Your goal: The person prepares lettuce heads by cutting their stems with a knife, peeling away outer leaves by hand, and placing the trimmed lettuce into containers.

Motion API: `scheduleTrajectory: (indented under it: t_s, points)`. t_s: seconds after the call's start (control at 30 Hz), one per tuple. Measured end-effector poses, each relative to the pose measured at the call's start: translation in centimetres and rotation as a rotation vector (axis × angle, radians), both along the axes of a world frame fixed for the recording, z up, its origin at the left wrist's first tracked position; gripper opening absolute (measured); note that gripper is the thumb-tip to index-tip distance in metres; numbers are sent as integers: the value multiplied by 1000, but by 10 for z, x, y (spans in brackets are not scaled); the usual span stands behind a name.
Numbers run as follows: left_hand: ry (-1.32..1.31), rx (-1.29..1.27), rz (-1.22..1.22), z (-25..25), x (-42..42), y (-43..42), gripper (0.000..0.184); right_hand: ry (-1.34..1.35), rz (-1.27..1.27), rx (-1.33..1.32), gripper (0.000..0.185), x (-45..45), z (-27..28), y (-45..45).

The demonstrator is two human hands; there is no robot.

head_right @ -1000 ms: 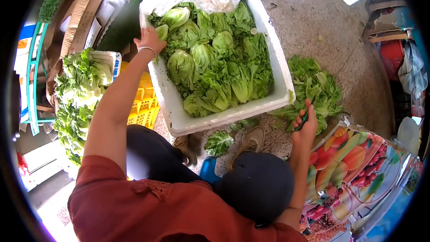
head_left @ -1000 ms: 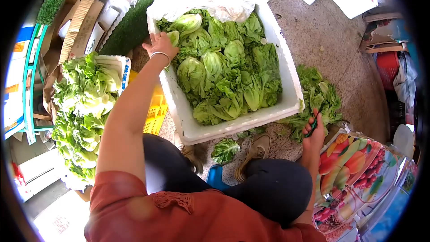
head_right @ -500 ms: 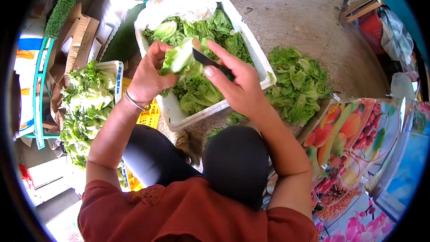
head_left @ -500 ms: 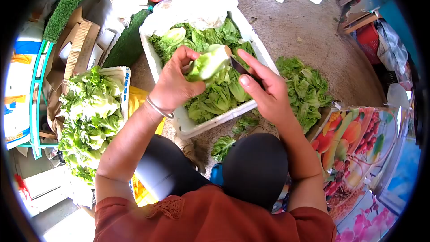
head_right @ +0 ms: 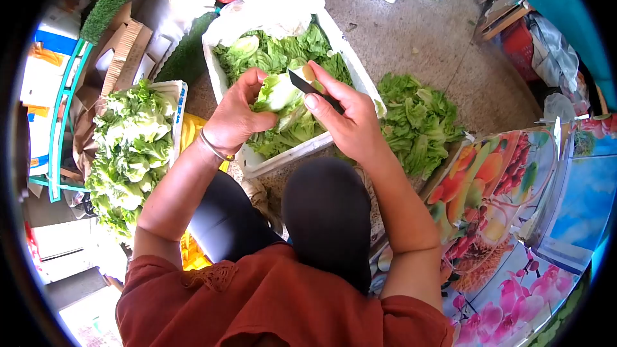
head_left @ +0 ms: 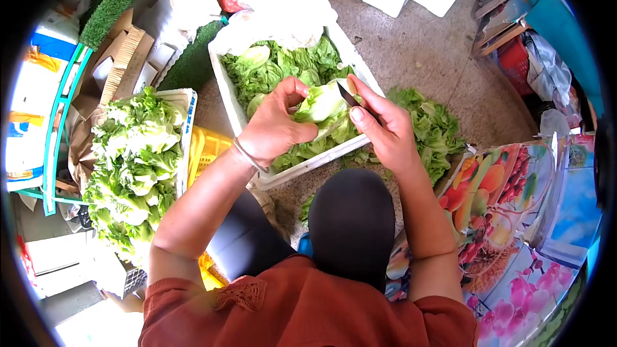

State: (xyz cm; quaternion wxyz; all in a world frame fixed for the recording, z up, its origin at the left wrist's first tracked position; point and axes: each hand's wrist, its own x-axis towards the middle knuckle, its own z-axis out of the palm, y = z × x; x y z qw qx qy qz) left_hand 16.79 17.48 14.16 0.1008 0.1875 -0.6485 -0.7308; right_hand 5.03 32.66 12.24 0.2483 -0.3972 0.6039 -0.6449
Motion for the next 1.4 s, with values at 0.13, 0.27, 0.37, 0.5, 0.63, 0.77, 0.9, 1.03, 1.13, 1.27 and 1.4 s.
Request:
scheduleTrajectory:
  t_s: [0.13, 0.27, 0.37, 0.5, 0.63, 0.77, 0.9, 1.03, 1.13, 1.27, 1.4]
  points:
    - [22, -40, -6, 3, 2, 6, 41, -10, -59, -41, 42, 4, 0, 3]
    - [39, -19, -45, 1, 5, 10, 42, -35, -78, 81, 35, 4, 8, 17]
    - [67, 70, -120, -2, 7, 14, 50, -285, -137, 34, 33, -1, -11, 27]
    - [11, -275, -73, 5, 6, 19, 44, -491, -71, -79, 40, 9, -3, 31]
    - [40, -222, -1, 1, 13, 17, 44, -394, 20, -57, 43, 18, 4, 24]
    - [159, -202, 66, 0, 21, 14, 42, -402, 15, -42, 43, 21, 6, 14]
    - [144, -51, 74, 4, 34, 7, 39, -283, -39, 7, 41, 22, 6, -3]
    - [245, -1, 47, 8, 55, -13, 39, -434, -137, 111, 40, -2, -15, -9]
    - [273, -289, 172, 31, 101, -50, 43, -550, -119, -40, 41, -21, -16, 0]
    - [237, -557, 514, 38, 185, -132, 40, -686, -354, 56, 42, -63, -48, 35]
    - [-228, -1288, 948, 28, 297, -207, 33, -720, -483, 207, 13, -101, -108, 86]
